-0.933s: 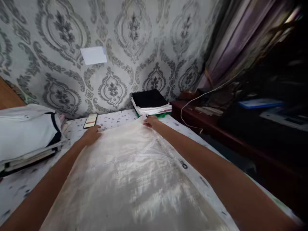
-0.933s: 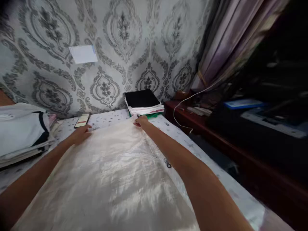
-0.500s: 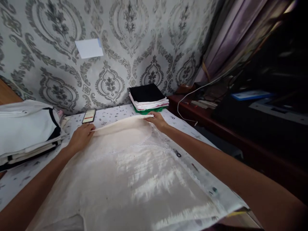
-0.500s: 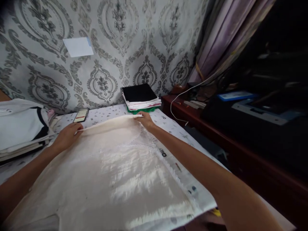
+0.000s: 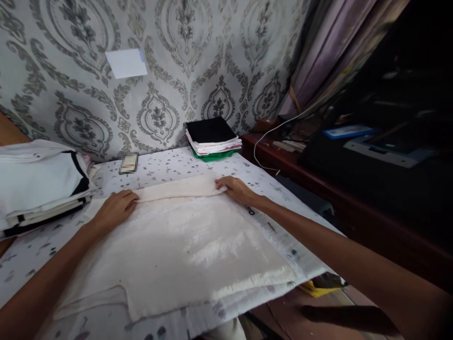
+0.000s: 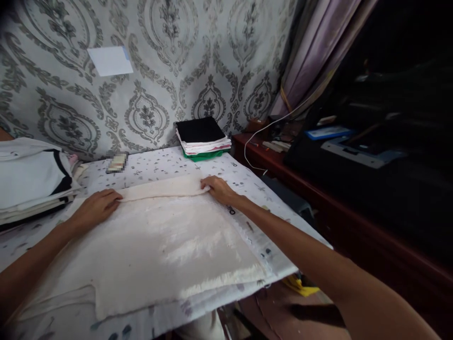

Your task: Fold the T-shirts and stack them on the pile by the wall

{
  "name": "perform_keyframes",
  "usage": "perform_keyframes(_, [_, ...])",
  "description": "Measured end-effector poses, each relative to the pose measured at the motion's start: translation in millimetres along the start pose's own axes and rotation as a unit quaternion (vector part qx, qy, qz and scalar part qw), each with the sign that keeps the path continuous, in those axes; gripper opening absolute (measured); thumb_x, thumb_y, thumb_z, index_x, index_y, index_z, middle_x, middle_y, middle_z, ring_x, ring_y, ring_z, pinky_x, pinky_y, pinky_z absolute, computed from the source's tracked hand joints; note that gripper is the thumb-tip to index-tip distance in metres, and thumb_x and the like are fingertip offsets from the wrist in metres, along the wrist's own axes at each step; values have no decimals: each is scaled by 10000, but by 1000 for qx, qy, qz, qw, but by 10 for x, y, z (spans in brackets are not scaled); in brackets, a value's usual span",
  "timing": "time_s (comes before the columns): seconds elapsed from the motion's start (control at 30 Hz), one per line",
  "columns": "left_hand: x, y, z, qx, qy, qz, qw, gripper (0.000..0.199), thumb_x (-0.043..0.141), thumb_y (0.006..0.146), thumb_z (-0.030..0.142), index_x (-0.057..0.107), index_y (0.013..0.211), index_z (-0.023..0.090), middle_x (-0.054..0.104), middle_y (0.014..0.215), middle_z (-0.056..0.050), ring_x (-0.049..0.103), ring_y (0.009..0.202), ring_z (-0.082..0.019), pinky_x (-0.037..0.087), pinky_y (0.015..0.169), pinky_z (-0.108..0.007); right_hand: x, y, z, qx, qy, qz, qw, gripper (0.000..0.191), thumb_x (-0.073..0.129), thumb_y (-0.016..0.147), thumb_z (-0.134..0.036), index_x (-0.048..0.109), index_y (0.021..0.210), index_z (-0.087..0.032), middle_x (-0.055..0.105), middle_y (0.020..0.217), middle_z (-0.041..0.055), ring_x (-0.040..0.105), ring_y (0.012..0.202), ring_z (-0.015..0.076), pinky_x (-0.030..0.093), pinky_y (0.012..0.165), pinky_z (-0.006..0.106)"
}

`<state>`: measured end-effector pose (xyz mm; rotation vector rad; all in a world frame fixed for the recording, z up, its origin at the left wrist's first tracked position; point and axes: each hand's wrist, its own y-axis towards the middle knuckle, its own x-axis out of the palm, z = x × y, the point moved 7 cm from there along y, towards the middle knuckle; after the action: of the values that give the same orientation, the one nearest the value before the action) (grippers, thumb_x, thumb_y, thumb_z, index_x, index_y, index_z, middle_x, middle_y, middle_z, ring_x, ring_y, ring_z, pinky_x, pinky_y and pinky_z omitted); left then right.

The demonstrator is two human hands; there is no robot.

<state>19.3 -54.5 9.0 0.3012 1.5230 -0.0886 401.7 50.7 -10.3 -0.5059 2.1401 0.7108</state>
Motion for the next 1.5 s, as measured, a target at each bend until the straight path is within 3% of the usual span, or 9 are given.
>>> perform_keyframes(0.13, [-136, 9, 16, -24, -72, 38, 996, 492, 363, 953, 527, 702, 1062, 188, 731, 1120, -102, 663, 1068, -285, 508, 986, -436, -88, 160, -84, -1, -102, 6, 995, 497, 445, 689, 43, 781, 937, -227, 748, 1216, 46, 640, 1244, 255, 477, 1099, 446])
perform_keyframes(0.23, [-135, 116, 114, -76, -97, 67, 990, 592, 264, 988, 508, 648, 1251, 142, 679, 1307, -141, 604, 1235, -296, 450, 1098, -459, 19, 361, -234, 4, -126, 30, 992, 468, 421, 862, -63, 750, 1151, -229, 703, 1314, 58, 606, 1298, 252, 469, 1115, 443])
perform_keyframes(0.47, [422, 211, 413, -84, -75, -123, 986, 790, 210, 997, 615, 244, 1594, 98, 148, 1696, -141, 90, 1582, -256, 128, 1273, -438, 802, 419, -295, -21, -198, -84, 976, 633, 276, 1031, -526, 425, 1543, -185, 398, 1611, 124, 311, 1519, 278, 263, 1235, 523])
perform_keyframes(0.73, [455, -35, 32, -144, -51, -148, 977, 963, 173, 944, 747, 134, 1615, 57, 34, 1694, -179, 10, 1584, -295, 47, 1266, -503, 837, 400, -158, -35, -198, -76, 977, 645, 230, 1032, -566, 375, 1568, -238, 382, 1624, 109, 298, 1525, 274, 232, 1245, 522])
perform_keyframes(1.0, [470, -140, -172, -176, -37, -114, 977, 882, 231, 968, 688, 191, 1610, 84, 90, 1695, -177, 68, 1579, -333, 124, 1242, -589, 792, 384, -252, -42, -165, -72, 983, 559, 305, 1041, -507, 454, 1515, -252, 438, 1595, 103, 340, 1508, 266, 245, 1239, 523])
perform_keyframes(1.1, [371, -161, -236, -145, -20, -85, 985, 763, 270, 999, 591, 275, 1584, 102, 204, 1682, -177, 158, 1570, -302, 224, 1237, -511, 726, 357, -308, -38, -152, -73, 985, 553, 290, 1045, -492, 508, 1478, -225, 477, 1565, 121, 370, 1493, 271, 259, 1235, 516])
perform_keyframes(1.27, [37, -330, -756, -171, 51, -10, 984, 562, 300, 976, 231, 406, 1510, 92, 381, 1609, -199, 341, 1504, -282, 310, 1208, -479, 536, 233, -389, -59, -139, -89, 985, 622, 500, 965, -550, 519, 1474, -193, 479, 1557, 149, 451, 1438, 315, 384, 1174, 488])
perform_keyframes(1.37, [-55, -380, -1034, -177, 64, -25, 982, 565, 405, 862, 139, 529, 1412, 100, 535, 1496, -191, 480, 1410, -281, 388, 1161, -447, 440, 158, -395, -65, -169, -103, 978, 498, 557, 937, -371, 594, 1408, -213, 545, 1503, 135, 562, 1337, 323, 491, 1078, 466])
perform_keyframes(1.5, [-94, -360, -1110, -163, 79, -45, 982, 485, 463, 782, 108, 656, 1227, 119, 676, 1314, -162, 607, 1260, -269, 470, 1071, -383, 362, 158, -382, -24, -220, -88, 971, 415, 474, 911, -156, 710, 1248, -209, 690, 1324, 119, 693, 1139, 299, 570, 941, 421])
